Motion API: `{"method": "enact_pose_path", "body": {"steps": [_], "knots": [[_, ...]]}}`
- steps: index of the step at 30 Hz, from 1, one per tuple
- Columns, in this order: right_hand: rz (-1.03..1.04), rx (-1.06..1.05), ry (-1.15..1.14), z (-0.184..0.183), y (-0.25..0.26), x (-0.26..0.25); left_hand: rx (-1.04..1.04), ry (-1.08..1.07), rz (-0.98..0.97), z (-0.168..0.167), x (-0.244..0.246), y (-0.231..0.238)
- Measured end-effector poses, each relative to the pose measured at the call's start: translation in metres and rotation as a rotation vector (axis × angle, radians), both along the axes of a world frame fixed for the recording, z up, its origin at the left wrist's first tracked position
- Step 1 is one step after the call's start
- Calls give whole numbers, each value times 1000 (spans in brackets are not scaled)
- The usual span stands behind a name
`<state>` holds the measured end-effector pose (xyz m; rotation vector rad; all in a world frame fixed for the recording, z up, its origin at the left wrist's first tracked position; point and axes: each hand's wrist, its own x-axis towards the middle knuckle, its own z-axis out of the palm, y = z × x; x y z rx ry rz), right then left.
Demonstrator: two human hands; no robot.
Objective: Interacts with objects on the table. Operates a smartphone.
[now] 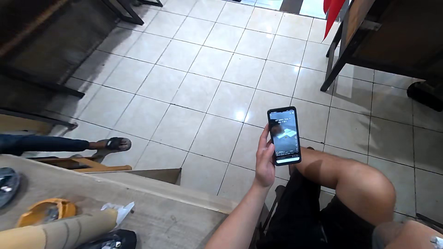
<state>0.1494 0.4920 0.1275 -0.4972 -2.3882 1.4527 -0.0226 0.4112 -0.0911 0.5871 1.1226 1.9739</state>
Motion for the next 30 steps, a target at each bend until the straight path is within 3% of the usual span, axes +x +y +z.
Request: {"method": "enact_pose_path", "body": {"steps": [5, 8, 16, 21, 23, 25, 30], "knots": [[-13, 62, -25, -1, 1, 1, -7, 4, -1, 1, 0, 0], [-171, 92, 19, 3, -6, -11, 5, 2, -4, -1, -1, 0], [-40, -43, 43, -3, -1, 1, 3, 4, 2, -1, 0, 0], [144, -217, 114, -5, 2, 6, -11, -7, -5, -2, 0, 0], [6, -244, 88, 4, -4, -8, -3, -6, -3, -2, 0, 0], [-87, -174, 120, 1, -6, -12, 7, 1, -2, -2, 0, 1], [142, -133, 63, -4, 4, 5, -14, 11, -1, -1, 0, 0]]}}
